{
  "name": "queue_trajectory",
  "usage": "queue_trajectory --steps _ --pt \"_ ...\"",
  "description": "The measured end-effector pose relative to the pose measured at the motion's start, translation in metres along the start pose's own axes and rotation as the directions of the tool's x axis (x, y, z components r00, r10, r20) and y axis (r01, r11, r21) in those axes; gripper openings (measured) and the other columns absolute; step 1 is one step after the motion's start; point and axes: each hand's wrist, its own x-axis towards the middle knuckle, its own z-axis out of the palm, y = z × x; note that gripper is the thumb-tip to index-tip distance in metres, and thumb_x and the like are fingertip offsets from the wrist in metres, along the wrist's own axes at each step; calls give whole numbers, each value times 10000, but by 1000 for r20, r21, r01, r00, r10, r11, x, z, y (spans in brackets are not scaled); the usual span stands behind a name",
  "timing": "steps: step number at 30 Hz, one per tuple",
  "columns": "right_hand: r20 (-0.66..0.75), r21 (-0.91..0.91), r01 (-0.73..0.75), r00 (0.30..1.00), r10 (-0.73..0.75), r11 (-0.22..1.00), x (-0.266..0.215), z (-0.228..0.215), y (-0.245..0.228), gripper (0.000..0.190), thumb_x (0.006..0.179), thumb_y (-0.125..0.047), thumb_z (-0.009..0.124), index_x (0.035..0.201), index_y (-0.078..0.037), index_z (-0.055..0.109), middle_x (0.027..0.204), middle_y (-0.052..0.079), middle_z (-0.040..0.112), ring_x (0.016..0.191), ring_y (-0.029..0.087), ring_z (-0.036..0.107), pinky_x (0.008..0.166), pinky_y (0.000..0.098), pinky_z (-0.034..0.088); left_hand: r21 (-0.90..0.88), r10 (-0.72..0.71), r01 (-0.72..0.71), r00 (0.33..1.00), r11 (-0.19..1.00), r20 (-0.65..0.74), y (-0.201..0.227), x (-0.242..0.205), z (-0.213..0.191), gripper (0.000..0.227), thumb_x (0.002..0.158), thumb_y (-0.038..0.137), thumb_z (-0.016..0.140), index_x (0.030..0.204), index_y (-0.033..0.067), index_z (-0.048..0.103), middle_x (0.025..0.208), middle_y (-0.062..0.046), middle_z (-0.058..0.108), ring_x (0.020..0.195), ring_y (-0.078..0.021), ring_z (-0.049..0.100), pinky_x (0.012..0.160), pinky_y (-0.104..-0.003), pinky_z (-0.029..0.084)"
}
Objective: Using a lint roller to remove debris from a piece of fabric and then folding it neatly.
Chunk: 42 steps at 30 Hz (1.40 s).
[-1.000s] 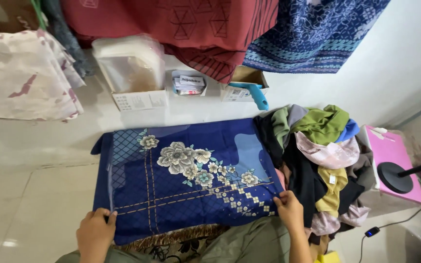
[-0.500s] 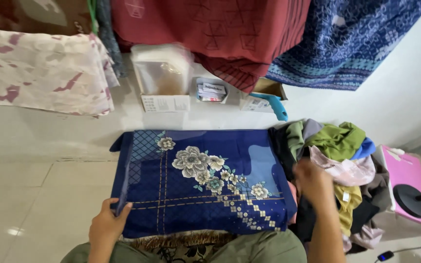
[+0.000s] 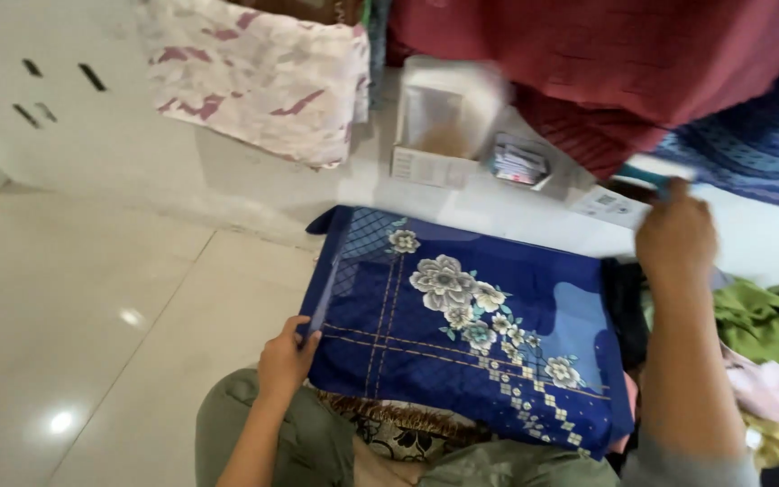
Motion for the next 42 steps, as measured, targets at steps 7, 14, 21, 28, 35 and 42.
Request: queue_trajectory --steps 7,14,21,28,35,42 --pt "17 139 286 957 -291 948 -217 21 -88 292 981 -119 594 1268 -123 648 1055 111 656 757 272 642 656 405 558 -74 -14 14 1000 997 7 11 -3 -11 485 810 400 791 1256 263 661 818 16 740 638 -177 672 599 -321 519" --pt "11 309 407 902 -431 860 -279 63 -224 450 896 -179 676 1343 -158 630 965 97 637 363 205 549 324 332 477 -67 -36 36 999 997 6 8 1 -4 446 835 392 777 1254 268 689 927 0 743 691 -181 688 630 -322 533" --pt "-347 81 498 826 -444 863 -193 183 -327 340 960 -256 571 1283 -218 668 957 22 621 426 164 632 407 285 523 -160 -44 51 998 986 47 8 -2 -10 344 921 405 726 1220 234 726 1014 -134 775 934 -328 762 745 -437 629" --pt "-100 277 389 921 -376 879 -242 156 -285 425 972 -276 572 1393 -228 603 1073 112 655 539 284 718 442 393 577 -50 -31 38 991 998 134 11 5 -22 357 944 441 663 1259 275 681 1101 -130 769 1064 -351 734 856 -485 613" --pt "114 154 167 976 -185 974 -406 124 -155 546 903 -567 495 1444 -622 446 1053 -121 605 443 165 673 387 314 584 202 -17 -18 985 979 170 34 20 -21 391 999 365 582 1365 233 622 1260 -166 706 1056 -377 732 856 -507 611" --pt "81 142 167 980 -180 976 -311 91 -176 437 988 -288 564 1425 -281 563 1028 111 648 468 261 707 341 357 573 246 684 -639 661 728 -309 75 57 70 364 1010 344 560 1312 192 694 1292 -115 677 1220 -370 634 956 -477 528"
